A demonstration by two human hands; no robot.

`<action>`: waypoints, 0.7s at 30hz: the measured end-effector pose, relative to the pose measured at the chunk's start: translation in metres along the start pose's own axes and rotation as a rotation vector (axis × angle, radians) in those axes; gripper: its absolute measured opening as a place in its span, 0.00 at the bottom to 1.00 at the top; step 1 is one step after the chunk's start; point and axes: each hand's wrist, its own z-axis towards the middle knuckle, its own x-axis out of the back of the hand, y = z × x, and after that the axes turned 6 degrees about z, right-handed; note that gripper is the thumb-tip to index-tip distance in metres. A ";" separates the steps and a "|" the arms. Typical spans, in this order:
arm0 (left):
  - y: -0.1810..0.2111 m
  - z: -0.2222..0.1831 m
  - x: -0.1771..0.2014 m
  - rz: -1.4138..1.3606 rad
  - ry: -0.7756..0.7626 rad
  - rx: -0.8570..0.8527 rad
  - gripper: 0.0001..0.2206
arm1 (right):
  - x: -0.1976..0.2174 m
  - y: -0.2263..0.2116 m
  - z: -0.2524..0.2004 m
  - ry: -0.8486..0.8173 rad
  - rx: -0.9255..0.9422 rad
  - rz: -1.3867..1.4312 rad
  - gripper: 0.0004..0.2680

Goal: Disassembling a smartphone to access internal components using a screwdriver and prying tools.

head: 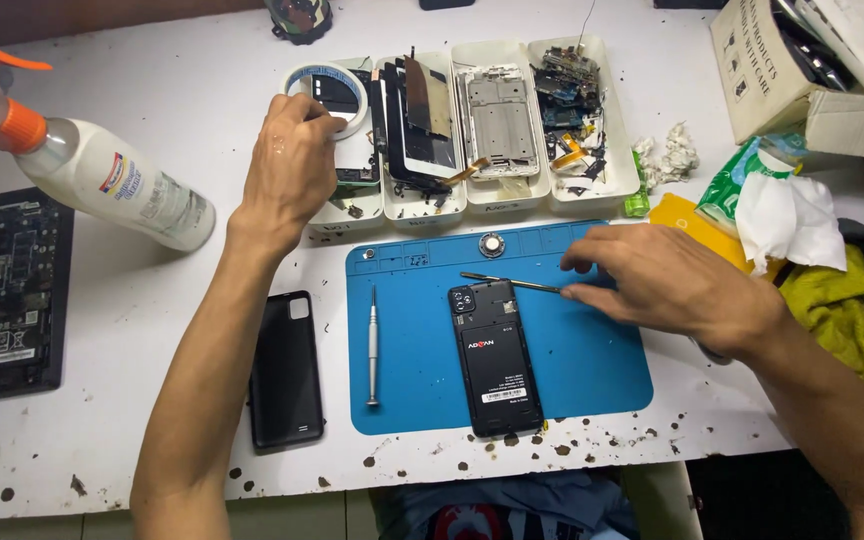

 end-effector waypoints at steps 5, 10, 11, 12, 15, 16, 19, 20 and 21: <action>0.023 -0.021 0.031 0.006 0.063 -0.082 0.15 | -0.009 0.004 0.006 -0.166 -0.128 0.008 0.10; 0.083 -0.059 0.072 -0.187 -0.043 -0.126 0.15 | -0.021 0.014 0.006 -0.127 -0.093 0.070 0.09; 0.095 -0.069 0.076 -0.220 -0.141 -0.173 0.20 | -0.023 0.015 0.006 -0.125 -0.097 0.073 0.09; 0.108 -0.078 0.079 -0.255 -0.237 -0.219 0.25 | -0.026 0.017 0.005 -0.124 -0.102 0.075 0.09; 0.137 -0.098 0.075 -0.296 -0.329 -0.289 0.38 | -0.026 0.011 0.004 -0.181 -0.140 0.038 0.08; 0.143 -0.101 0.074 -0.297 -0.330 -0.291 0.38 | -0.028 0.012 0.003 -0.181 -0.141 0.040 0.08; 0.161 -0.108 0.071 -0.267 -0.437 -0.332 0.52 | -0.033 0.016 0.000 -0.197 -0.142 0.041 0.09; 0.165 -0.109 0.069 -0.276 -0.451 -0.341 0.57 | -0.034 0.017 -0.001 -0.193 -0.124 0.065 0.08; 0.169 -0.110 0.067 -0.284 -0.465 -0.351 0.62 | -0.035 0.019 -0.002 -0.188 -0.107 0.089 0.08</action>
